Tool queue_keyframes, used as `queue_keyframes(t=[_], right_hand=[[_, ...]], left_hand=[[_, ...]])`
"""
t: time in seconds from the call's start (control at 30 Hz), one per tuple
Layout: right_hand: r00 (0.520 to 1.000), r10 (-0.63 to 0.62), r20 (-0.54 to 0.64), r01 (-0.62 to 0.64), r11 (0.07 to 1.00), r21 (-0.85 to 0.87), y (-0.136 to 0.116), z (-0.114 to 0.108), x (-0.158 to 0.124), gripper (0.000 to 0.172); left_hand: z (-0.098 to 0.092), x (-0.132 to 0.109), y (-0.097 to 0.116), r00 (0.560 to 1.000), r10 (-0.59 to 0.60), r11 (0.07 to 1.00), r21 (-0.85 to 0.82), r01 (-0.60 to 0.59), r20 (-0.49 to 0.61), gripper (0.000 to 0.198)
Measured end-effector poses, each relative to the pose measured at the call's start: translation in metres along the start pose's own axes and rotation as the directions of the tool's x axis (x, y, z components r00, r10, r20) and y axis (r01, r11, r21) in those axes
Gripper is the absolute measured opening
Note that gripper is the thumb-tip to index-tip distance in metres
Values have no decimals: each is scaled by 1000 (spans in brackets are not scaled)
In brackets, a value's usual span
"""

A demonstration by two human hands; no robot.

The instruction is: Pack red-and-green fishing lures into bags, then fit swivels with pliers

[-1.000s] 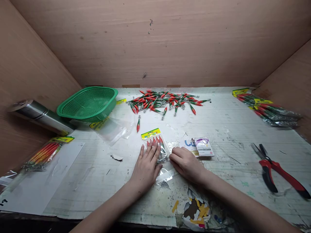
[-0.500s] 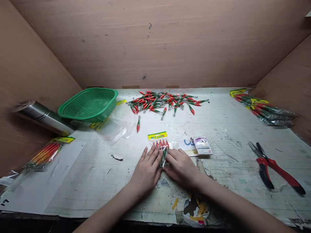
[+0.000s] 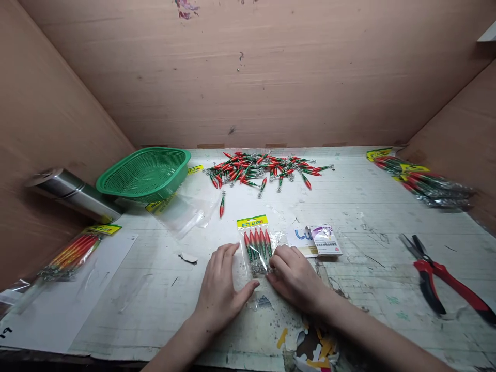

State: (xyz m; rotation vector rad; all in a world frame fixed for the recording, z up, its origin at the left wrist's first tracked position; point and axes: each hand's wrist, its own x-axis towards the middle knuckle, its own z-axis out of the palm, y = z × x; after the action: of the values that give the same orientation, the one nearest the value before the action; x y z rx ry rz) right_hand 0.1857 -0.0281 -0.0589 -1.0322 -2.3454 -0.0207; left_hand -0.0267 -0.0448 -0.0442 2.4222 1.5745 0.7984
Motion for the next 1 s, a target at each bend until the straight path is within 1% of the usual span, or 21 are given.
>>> queue_keyframes(t=[0.07,0.1,0.13,0.2,0.27,0.3,0.33,0.4,0.43,0.47,0.5,0.53,0.6,0.7,0.73,0.8,0.87,0.93,1.0], right_hand=[[999,-39,-12,39,999,1,-1,2,1,13],[998,-60,-13,60,998,3,-1,3,2,17],[997,-77,-11,77,997,8,-1,4,3,21],[996,-86,-9,87,996,24,-2,2,4,29],[998,-62,-8,62,996,56,-6,-2,4,30],[999,-38,-6,39,996,81,-9,-5,4,29],[1000,-13,0,13,993,114,-13,-8,3,28],[999,31,31,-36,978,203,-23,-13,1,22],[997,47,55,-60,966,252,-28,-14,1,19],[995,63,80,-84,952,296,-33,-15,1,15],[991,79,109,-111,937,331,-37,-15,1,13],[986,95,137,-138,924,356,-40,-13,2,12],[973,126,191,-192,904,381,-43,-9,3,13],[954,152,258,-245,892,380,-45,-2,6,15],[950,147,276,-248,891,380,-46,-1,7,16],[945,116,305,-236,887,396,-47,-1,10,17],[945,72,320,-215,872,439,-47,-7,12,17],[946,52,320,-211,849,484,-44,-19,10,16],[946,102,307,-257,813,523,-34,-34,1,17]], left_hand=[[4,-2,6,996,-87,996,-34,88,36,34],[6,-2,9,988,-134,990,-43,137,73,25],[7,-1,11,976,-185,980,-52,192,119,20],[5,1,16,934,-288,945,-92,313,211,21],[2,3,19,883,-373,876,-205,436,285,28],[0,4,19,853,-416,808,-302,506,317,30],[-1,4,20,815,-460,701,-419,577,352,31],[-3,2,20,730,-517,400,-627,668,448,35],[-2,1,20,693,-522,253,-686,683,497,41],[-2,-1,20,665,-520,139,-715,685,536,47],[-1,-3,20,649,-516,69,-728,682,559,51],[0,-5,20,640,-516,35,-733,679,569,54],[4,-9,20,629,-533,15,-737,675,565,58],[12,-14,18,608,-574,34,-725,687,549,63],[15,-15,17,608,-581,49,-722,690,541,64],[19,-16,16,621,-585,82,-724,685,521,64],[21,-16,17,635,-583,95,-733,673,507,65],[19,-14,18,626,-597,80,-740,668,501,69],[16,-13,20,616,-609,61,-746,664,499,70]])
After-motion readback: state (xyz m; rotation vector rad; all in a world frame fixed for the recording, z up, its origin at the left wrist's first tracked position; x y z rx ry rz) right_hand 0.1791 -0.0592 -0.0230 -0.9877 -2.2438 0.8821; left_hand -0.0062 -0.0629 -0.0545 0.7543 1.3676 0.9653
